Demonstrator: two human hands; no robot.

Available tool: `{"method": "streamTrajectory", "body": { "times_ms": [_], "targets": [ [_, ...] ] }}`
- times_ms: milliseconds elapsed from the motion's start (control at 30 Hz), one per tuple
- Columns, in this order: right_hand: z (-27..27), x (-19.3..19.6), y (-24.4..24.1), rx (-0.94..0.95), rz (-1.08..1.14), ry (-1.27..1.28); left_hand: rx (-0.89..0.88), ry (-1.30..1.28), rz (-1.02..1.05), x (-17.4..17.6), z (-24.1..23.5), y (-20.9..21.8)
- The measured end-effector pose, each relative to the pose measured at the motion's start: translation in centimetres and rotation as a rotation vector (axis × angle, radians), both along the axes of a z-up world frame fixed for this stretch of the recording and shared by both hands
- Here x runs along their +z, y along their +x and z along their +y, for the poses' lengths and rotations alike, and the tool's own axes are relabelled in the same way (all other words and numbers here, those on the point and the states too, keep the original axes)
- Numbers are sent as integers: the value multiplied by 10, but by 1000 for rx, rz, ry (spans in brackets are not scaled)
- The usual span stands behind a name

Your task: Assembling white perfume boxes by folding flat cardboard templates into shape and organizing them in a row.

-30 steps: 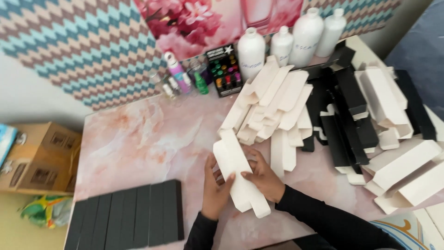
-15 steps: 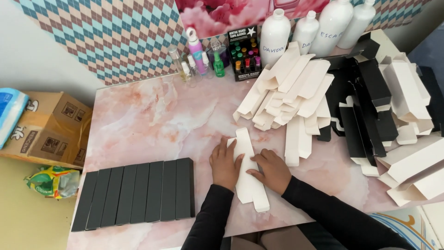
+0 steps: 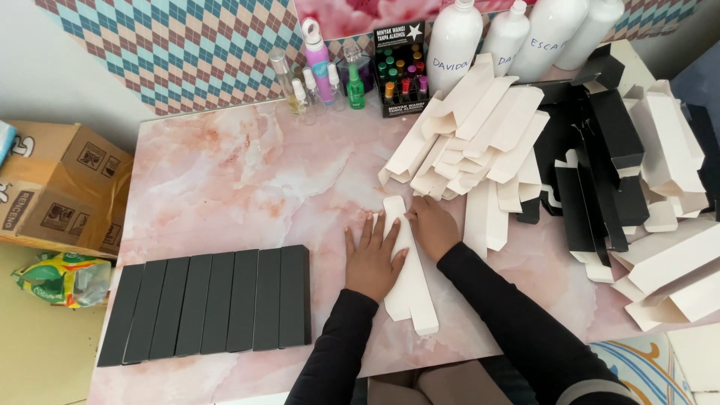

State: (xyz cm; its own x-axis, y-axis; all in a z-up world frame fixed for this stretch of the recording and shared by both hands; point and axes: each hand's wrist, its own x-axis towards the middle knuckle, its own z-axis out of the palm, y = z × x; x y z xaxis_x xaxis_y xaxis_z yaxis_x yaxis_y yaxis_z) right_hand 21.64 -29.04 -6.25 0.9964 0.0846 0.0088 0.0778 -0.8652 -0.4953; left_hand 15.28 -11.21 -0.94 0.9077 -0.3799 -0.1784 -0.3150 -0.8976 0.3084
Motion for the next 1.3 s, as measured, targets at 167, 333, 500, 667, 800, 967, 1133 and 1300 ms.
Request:
{"method": "streamTrajectory", "body": {
  "times_ms": [167,333,500,667,800,967,1133,1300],
  "targets": [
    [-7,-2,-2,50,41,21,4,8,6,1,-1,1],
    [-13,0,-24,139,18,-25,22,17,-7,-1,-2,-1],
    [-25,1,-71,234,75,27,34,26,-33,-6,-3,-1],
    [-31,16,-137,318,103,18,32,30,-49,-12,-2,-1],
    [-41,-5,-174,383,-40,40,18,-101,-449,-57,1,1],
    [-37,19,-154,380,-86,293,10,-129,-379,-61,4,5],
    [-5,24,-94,394,-134,126,55,-62,-45,-34,6,11],
    [12,-16,-12,241,-111,18,62,-176,-42,-32,10,14]
  ]
}}
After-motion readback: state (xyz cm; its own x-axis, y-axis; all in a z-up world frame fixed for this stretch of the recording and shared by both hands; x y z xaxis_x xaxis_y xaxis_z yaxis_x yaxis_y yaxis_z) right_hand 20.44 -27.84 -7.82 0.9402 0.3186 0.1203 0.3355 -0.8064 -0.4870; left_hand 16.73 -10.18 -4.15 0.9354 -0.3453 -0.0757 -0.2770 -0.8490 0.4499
